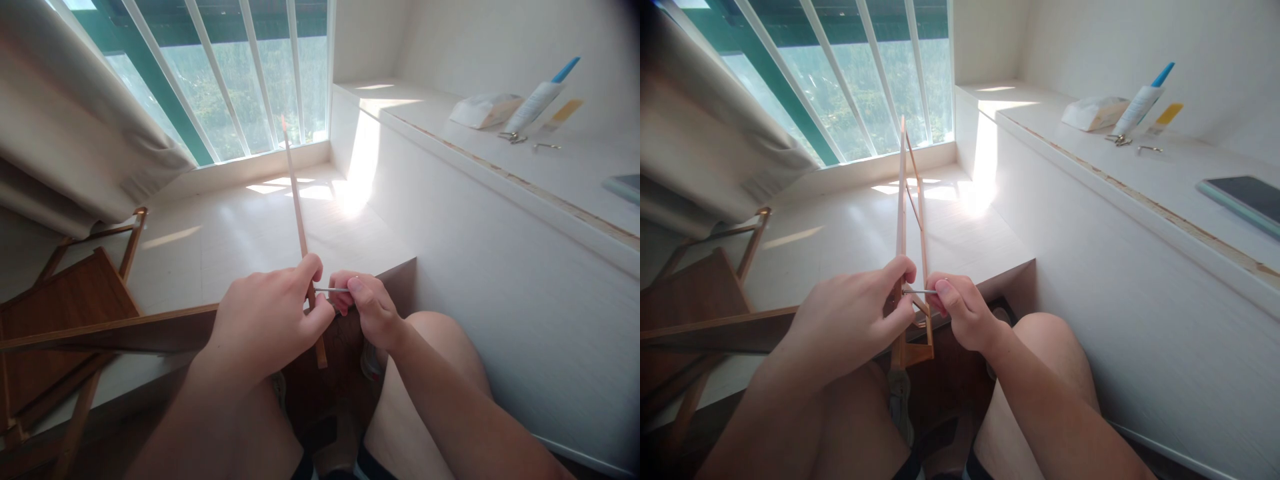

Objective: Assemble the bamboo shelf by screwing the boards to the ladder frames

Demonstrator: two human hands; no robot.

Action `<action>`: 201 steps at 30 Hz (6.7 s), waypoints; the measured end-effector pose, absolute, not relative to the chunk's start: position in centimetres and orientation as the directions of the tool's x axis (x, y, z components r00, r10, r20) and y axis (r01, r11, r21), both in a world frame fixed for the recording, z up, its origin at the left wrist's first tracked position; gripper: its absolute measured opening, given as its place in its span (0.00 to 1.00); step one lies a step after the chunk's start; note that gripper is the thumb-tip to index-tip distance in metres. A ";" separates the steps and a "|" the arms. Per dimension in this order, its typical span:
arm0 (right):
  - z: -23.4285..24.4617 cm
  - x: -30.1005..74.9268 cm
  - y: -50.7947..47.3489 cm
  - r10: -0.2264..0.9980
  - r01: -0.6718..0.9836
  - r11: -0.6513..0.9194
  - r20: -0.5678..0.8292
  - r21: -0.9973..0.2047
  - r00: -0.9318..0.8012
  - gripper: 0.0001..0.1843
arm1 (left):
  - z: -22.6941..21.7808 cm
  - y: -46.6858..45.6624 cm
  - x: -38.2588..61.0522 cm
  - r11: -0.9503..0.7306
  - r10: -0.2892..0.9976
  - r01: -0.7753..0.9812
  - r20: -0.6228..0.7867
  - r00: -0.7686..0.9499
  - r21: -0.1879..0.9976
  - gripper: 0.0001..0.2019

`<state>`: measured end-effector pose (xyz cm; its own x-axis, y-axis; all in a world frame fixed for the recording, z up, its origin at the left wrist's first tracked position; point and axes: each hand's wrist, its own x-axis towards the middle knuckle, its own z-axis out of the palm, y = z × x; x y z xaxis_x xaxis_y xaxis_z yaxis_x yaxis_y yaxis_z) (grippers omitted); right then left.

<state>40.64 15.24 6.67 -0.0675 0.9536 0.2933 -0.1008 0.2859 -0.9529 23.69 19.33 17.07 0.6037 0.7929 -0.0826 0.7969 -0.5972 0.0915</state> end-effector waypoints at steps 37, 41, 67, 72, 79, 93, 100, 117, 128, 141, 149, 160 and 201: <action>6.3 42.3 14.9 0.858 0.233 0.501 0.514 -0.834 -0.004 0.15 | 17.0 19.4 23.7 -0.594 0.796 0.798 -0.072 0.602 0.102 0.06; 6.5 42.0 14.9 0.860 0.236 0.493 0.510 -0.837 0.013 0.16 | 17.1 19.4 23.8 -0.588 0.799 0.803 -0.088 0.595 0.095 0.08; 7.0 41.0 14.7 0.910 0.123 0.395 0.406 -0.910 0.079 0.20 | 17.1 19.4 23.8 -0.595 0.795 0.799 -0.084 0.601 0.083 0.07; 7.0 40.9 14.7 0.934 0.104 0.340 0.349 -0.935 0.080 0.23 | 17.0 19.4 23.8 -0.593 0.797 0.801 -0.079 0.598 0.078 0.07; 6.8 40.9 14.8 0.950 -0.039 0.311 0.311 -0.949 0.008 0.24 | 17.1 19.4 23.8 -0.593 0.798 0.801 -0.078 0.598 0.077 0.07; 6.2 40.9 15.2 0.932 -0.050 0.362 0.361 -0.931 0.014 0.23 | 16.9 19.4 23.6 -0.597 0.795 0.797 -0.061 0.603 0.094 0.06; 5.9 40.6 15.4 0.917 -0.001 0.395 0.394 -0.919 0.056 0.24 | 16.9 19.4 23.7 -0.597 0.796 0.798 -0.058 0.602 0.081 0.06; 6.1 39.7 15.1 0.907 0.114 0.374 0.389 -0.920 0.163 0.26 | 17.1 19.4 23.9 -0.590 0.800 0.804 -0.082 0.595 0.077 0.07; 6.1 39.3 14.9 0.913 0.105 0.344 0.359 -0.933 0.193 0.27 | 17.2 19.4 23.9 -0.591 0.799 0.803 -0.086 0.595 0.070 0.07; 6.2 41.4 15.4 0.837 0.225 0.445 0.492 -0.867 0.238 0.23 | 17.1 19.4 23.8 -0.592 0.797 0.801 -0.079 0.599 0.093 0.07; 6.1 41.0 15.3 0.865 0.169 0.481 0.497 -0.860 0.067 0.20 | 16.9 19.5 23.8 -0.595 0.795 0.799 -0.082 0.601 0.085 0.07; 5.8 40.7 15.5 0.860 0.168 0.495 0.508 -0.852 0.043 0.17 | 17.0 19.4 23.7 -0.603 0.791 0.794 -0.073 0.608 0.080 0.07; 5.1 42.7 16.4 0.731 0.237 0.680 0.663 -0.694 -0.158 0.12 | 16.8 19.4 23.6 -0.606 0.790 0.790 -0.046 0.612 0.094 0.06</action>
<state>42.72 16.36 5.07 -0.1583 0.7315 0.6632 0.2375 0.6802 -0.6935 23.65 19.41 16.84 0.6118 0.7897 -0.0463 0.7897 -0.6062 0.0941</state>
